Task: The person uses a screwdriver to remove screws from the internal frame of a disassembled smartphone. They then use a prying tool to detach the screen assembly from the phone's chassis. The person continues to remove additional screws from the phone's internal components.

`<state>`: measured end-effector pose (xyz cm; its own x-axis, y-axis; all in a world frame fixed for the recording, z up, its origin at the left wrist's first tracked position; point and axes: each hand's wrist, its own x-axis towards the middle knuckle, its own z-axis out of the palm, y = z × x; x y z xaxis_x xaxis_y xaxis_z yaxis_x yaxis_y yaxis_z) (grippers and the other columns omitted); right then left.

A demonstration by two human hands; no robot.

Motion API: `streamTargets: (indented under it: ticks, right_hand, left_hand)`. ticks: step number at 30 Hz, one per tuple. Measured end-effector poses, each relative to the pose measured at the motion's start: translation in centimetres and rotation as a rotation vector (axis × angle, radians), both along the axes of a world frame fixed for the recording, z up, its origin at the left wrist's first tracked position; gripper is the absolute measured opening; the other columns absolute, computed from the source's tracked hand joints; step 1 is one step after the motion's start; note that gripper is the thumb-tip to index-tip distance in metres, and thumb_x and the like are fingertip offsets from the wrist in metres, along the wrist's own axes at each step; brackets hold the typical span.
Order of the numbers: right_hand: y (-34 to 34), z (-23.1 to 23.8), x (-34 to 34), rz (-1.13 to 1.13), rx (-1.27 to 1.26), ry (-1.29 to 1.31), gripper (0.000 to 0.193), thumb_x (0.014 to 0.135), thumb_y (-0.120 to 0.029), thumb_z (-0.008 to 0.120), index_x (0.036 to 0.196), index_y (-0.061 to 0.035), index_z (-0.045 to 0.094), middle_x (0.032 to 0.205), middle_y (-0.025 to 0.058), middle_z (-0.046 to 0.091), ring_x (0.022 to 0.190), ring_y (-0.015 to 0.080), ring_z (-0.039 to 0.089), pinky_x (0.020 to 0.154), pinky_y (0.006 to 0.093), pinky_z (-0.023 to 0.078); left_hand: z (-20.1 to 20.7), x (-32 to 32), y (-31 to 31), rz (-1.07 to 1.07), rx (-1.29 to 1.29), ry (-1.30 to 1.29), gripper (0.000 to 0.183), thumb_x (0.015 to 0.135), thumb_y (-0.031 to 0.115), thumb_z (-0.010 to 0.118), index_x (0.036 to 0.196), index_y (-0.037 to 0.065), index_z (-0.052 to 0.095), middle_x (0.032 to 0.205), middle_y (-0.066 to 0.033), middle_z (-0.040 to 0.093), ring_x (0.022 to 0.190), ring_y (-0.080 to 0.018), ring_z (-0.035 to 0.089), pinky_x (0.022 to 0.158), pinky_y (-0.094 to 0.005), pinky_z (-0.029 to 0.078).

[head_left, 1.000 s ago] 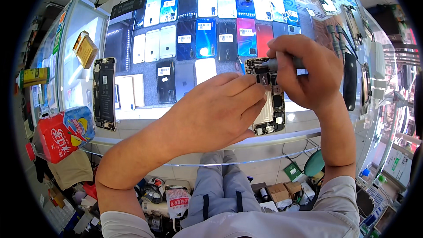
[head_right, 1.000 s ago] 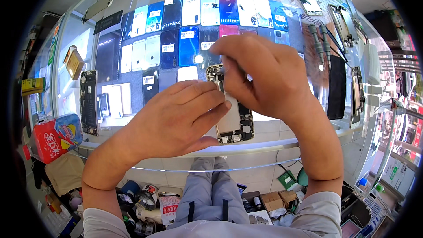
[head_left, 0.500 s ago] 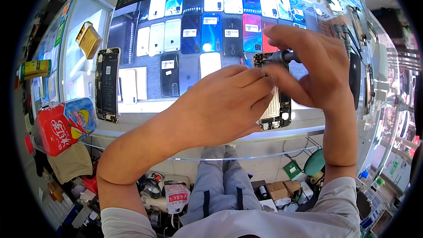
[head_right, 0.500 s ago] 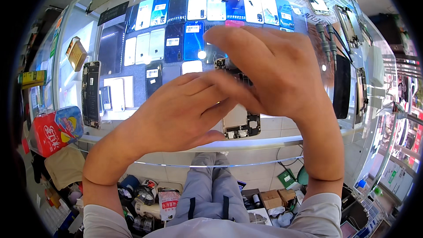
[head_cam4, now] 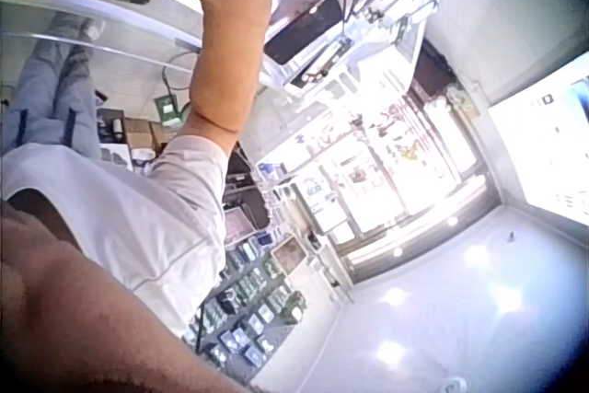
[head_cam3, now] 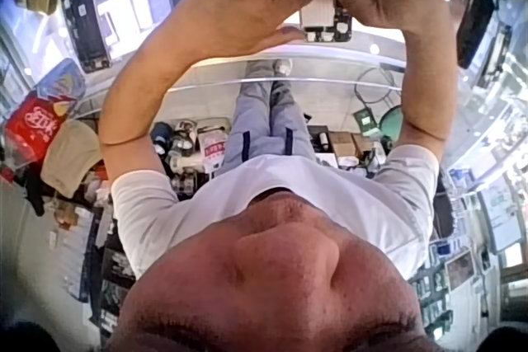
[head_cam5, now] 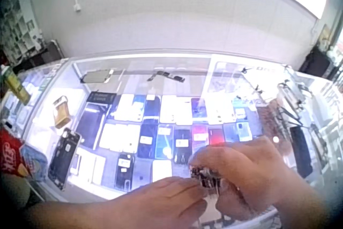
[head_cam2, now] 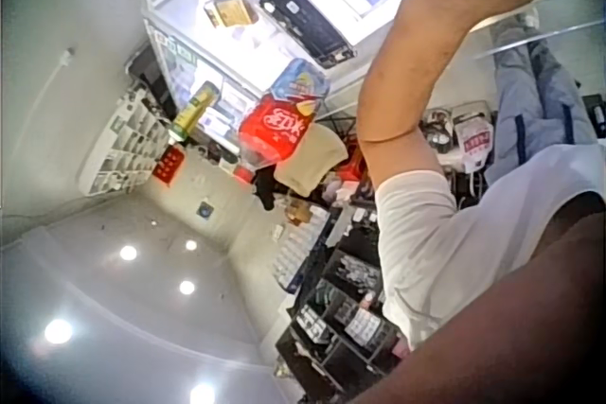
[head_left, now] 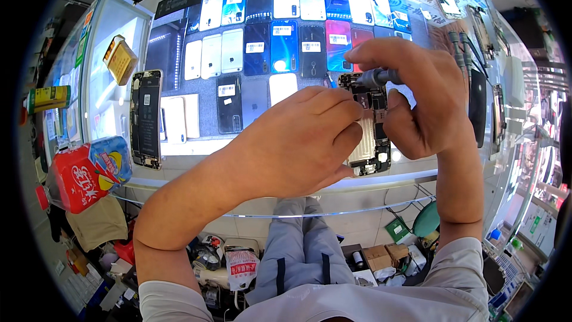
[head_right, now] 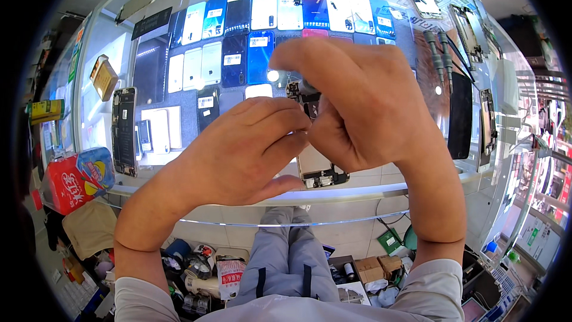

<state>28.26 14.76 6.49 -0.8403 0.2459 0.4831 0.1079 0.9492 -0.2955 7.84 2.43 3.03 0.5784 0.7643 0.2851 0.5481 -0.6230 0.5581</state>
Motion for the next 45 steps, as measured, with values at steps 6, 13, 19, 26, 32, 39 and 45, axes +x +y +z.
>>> streamTargets:
  ticks: [6,13,19,26,32,39,45]
  right_hand:
    - [-0.4,-0.3,-0.1,-0.102,-0.045,0.000,0.029,0.086,-0.009,0.072,0.112,0.0016,0.068,0.100,0.0137,0.078,0.077,0.0234,0.078,0.070,0.0308,0.062]
    - [-0.7,-0.9,0.0,-0.185,-0.187,0.097,0.019,0.093,-0.005,0.072,0.112,-0.0048,0.067,0.094,0.0099,0.075,0.070,0.0236,0.074,0.062,0.0312,0.057]
    - [-0.3,-1.7,0.9,-0.246,-0.280,0.260,0.019,0.092,-0.002,0.073,0.110,-0.0055,0.068,0.093,0.0076,0.075,0.072,0.0185,0.076,0.064,0.0282,0.057]
    - [-1.1,-1.9,0.6,-0.192,-0.423,0.418,0.014,0.091,0.001,0.072,0.104,-0.0015,0.069,0.093,0.0092,0.076,0.073,0.0162,0.075,0.065,0.0272,0.058]
    - [-0.8,-2.3,0.9,-0.168,-0.408,0.450,0.013,0.095,0.002,0.069,0.108,0.0004,0.066,0.092,0.0090,0.076,0.076,0.0142,0.074,0.065,0.0267,0.059]
    - [0.6,-2.4,1.2,-0.271,-0.698,0.608,0.010,0.102,0.001,0.063,0.111,0.0054,0.064,0.093,0.0118,0.075,0.084,0.0151,0.076,0.069,0.0280,0.065]
    - [0.6,-3.0,1.6,-0.293,-0.665,0.589,0.012,0.100,0.001,0.064,0.112,0.0042,0.065,0.088,0.0088,0.076,0.076,0.0083,0.072,0.062,0.0204,0.055]
  left_hand:
    - [-0.3,0.1,0.1,0.002,0.036,-0.022,0.050,0.072,0.025,0.089,0.109,0.000,0.069,0.126,-0.0160,0.062,0.120,-0.0346,0.060,0.100,-0.0463,0.052]
    - [-0.4,0.0,0.3,0.025,-0.005,-0.065,0.044,0.072,0.018,0.089,0.107,0.002,0.069,0.122,-0.0131,0.062,0.113,-0.0340,0.064,0.095,-0.0463,0.054]
    - [-0.9,-0.3,0.8,0.230,0.034,-0.231,0.029,0.078,0.005,0.086,0.103,0.005,0.071,0.110,-0.0118,0.065,0.093,-0.0298,0.068,0.077,-0.0378,0.057]
    - [-1.4,0.0,1.6,0.467,0.158,-0.240,0.027,0.081,0.002,0.086,0.106,0.004,0.076,0.091,-0.0097,0.067,0.074,-0.0219,0.066,0.060,-0.0315,0.052]
    - [-1.7,0.2,1.4,0.475,0.206,-0.172,0.018,0.081,0.002,0.086,0.096,0.004,0.075,0.087,-0.0098,0.068,0.070,-0.0236,0.066,0.058,-0.0327,0.051]
    - [-1.7,-1.8,4.4,0.602,0.436,-0.017,0.015,0.082,0.004,0.086,0.094,0.004,0.076,0.085,-0.0097,0.068,0.075,-0.0240,0.068,0.062,-0.0345,0.053]
    - [-2.5,-1.9,5.5,0.618,0.432,0.080,0.012,0.084,0.008,0.085,0.094,0.006,0.079,0.083,-0.0056,0.068,0.075,-0.0229,0.067,0.063,-0.0333,0.053]
